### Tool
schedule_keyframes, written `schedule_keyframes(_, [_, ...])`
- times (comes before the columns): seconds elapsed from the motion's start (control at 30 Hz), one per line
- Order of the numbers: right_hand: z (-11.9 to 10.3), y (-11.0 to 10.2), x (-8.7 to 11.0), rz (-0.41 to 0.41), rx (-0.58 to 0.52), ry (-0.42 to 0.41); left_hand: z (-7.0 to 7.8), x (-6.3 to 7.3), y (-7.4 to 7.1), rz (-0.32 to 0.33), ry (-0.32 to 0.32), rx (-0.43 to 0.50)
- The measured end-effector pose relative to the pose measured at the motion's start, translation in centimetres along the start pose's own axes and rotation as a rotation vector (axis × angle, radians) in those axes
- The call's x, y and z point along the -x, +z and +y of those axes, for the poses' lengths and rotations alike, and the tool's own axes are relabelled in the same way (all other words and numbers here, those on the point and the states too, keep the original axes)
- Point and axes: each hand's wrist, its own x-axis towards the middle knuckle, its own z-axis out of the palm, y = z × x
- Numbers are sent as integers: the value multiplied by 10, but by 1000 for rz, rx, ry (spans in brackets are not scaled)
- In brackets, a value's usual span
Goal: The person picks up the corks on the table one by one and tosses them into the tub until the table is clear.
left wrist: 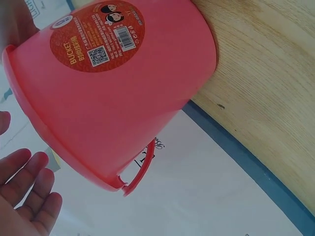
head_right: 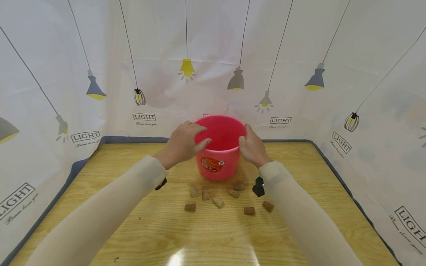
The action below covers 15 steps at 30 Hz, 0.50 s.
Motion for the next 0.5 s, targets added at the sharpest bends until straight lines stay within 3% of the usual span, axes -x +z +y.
schedule_keyframes(0.5, [-1, 1, 0, 8, 5, -12, -2, 11, -4, 93, 57, 21])
